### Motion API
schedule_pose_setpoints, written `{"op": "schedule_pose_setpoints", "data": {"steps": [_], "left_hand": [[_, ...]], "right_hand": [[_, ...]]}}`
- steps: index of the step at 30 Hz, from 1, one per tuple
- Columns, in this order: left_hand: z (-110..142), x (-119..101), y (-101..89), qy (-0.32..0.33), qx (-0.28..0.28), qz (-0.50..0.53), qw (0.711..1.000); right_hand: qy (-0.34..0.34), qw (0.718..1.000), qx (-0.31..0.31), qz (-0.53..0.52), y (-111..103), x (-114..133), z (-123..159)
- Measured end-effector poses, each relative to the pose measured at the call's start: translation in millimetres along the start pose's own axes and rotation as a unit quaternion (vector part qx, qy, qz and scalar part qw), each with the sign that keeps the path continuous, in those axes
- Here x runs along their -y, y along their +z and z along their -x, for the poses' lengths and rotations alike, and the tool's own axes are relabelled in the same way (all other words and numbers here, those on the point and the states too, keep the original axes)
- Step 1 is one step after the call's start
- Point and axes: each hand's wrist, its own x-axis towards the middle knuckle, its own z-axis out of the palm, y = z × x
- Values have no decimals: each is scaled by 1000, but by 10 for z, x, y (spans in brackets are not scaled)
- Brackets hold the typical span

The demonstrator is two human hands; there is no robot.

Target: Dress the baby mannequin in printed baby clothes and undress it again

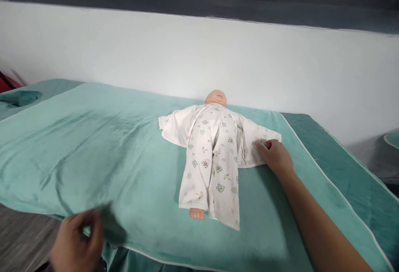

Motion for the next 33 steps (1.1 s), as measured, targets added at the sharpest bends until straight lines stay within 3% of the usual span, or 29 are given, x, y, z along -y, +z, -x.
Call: {"op": "schedule_pose_setpoints", "data": {"steps": [2, 4, 6, 8, 10, 12, 14, 16, 19, 22, 26, 29, 31, 33], "left_hand": [[-333, -152, 321, 31, -59, -22, 998], [-768, -455, 682, 77, -6, -3, 997], [-1200, -817, 1048, 85, 49, 0, 995], [-1531, -1125, 1384, 41, 90, -37, 994], [-1727, -1306, 1652, -1, 119, -91, 989], [-1816, -1355, 1822, -32, 130, -106, 985], [-1854, -1327, 1892, -43, 145, -74, 986], [-1870, -1309, 1881, -38, 155, 11, 987], [-1825, -1469, 1775, -16, 129, 215, 968], [-1617, -1865, 1648, 48, 104, 339, 934], [-1152, -2254, 1592, 241, 105, 300, 917], [-866, -2202, 1648, 356, 129, 200, 904], [-775, -2095, 1685, 387, 124, 175, 897], [-755, -2015, 1699, 398, 108, 196, 890]], "right_hand": [[35, 996, 78, 17, -60, 67, -109], [40, 990, 122, -50, -110, 190, -184], [40, 973, 113, -198, -150, 386, -215], [31, 933, 62, -354, -192, 656, -184], [-36, 902, 20, -431, -242, 959, -74], [-184, 897, 45, -399, -290, 1217, 109], [-334, 883, 153, -292, -309, 1357, 332], [-403, 878, 126, -223, -280, 1351, 549], [-393, 900, -2, -190, -157, 1149, 787], [-338, 923, -43, -180, -41, 934, 897], [-323, 919, -22, -225, -83, 832, 909], [-342, 902, 57, -257, -225, 811, 859], [-353, 884, 141, -272, -316, 802, 793], [-332, 883, 169, -285, -380, 832, 698]]}}
